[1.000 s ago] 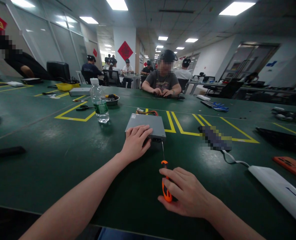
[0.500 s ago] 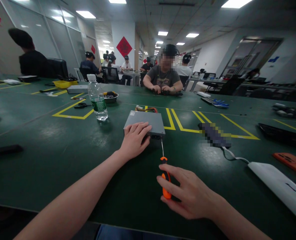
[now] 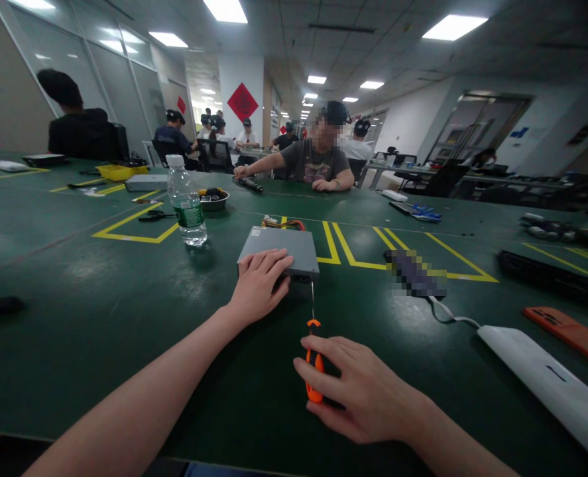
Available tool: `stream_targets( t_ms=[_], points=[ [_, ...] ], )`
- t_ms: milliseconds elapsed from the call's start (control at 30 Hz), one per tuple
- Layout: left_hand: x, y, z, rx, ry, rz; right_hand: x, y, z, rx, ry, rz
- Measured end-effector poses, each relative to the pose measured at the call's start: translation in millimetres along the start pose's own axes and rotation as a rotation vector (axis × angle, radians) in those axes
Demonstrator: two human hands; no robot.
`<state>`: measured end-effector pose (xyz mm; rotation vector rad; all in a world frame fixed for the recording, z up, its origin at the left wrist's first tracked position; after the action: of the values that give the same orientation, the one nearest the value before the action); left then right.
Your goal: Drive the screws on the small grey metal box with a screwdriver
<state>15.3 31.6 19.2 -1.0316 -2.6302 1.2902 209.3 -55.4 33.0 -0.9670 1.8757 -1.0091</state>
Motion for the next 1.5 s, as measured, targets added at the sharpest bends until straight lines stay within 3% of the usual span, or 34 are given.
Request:
stream_targets(
  t_ms=[267, 567, 767, 1067, 1367, 1500],
  points=[
    [0, -1.3, 0, -0.009, 0.004, 0.002, 1, 7, 1, -0.109, 0.013, 0.039],
    [-1, -2.9, 0, -0.012, -0.013, 0.014, 6, 11, 0, -0.005, 0.044, 0.079],
    [-1, -4.2, 0, 0.005, -0.014, 0.034, 4, 11, 1, -0.213, 0.074, 0.077],
    [0, -2.7, 1, 0.018, -0.030, 0.001, 1, 1, 5, -0.116, 0.050, 0.004],
    [-1, -2.0, 1, 0.014, -0.020, 0.007, 2, 7, 4, -0.243, 0.044, 0.050],
    [0, -1.6, 0, 0.012, -0.019, 0.003, 1, 4, 6, -0.198, 0.074, 0.001]
  ],
)
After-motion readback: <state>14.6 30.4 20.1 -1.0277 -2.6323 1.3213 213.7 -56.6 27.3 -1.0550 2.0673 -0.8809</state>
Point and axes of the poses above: each hand's wrist, its own z-axis away from the middle knuckle, its own y-axis out of the palm, x = y × z, the point moved 2 cm from there along -z, towards the middle knuckle, and after that the axes turned 12 degrees about z, right-handed, at the moved point
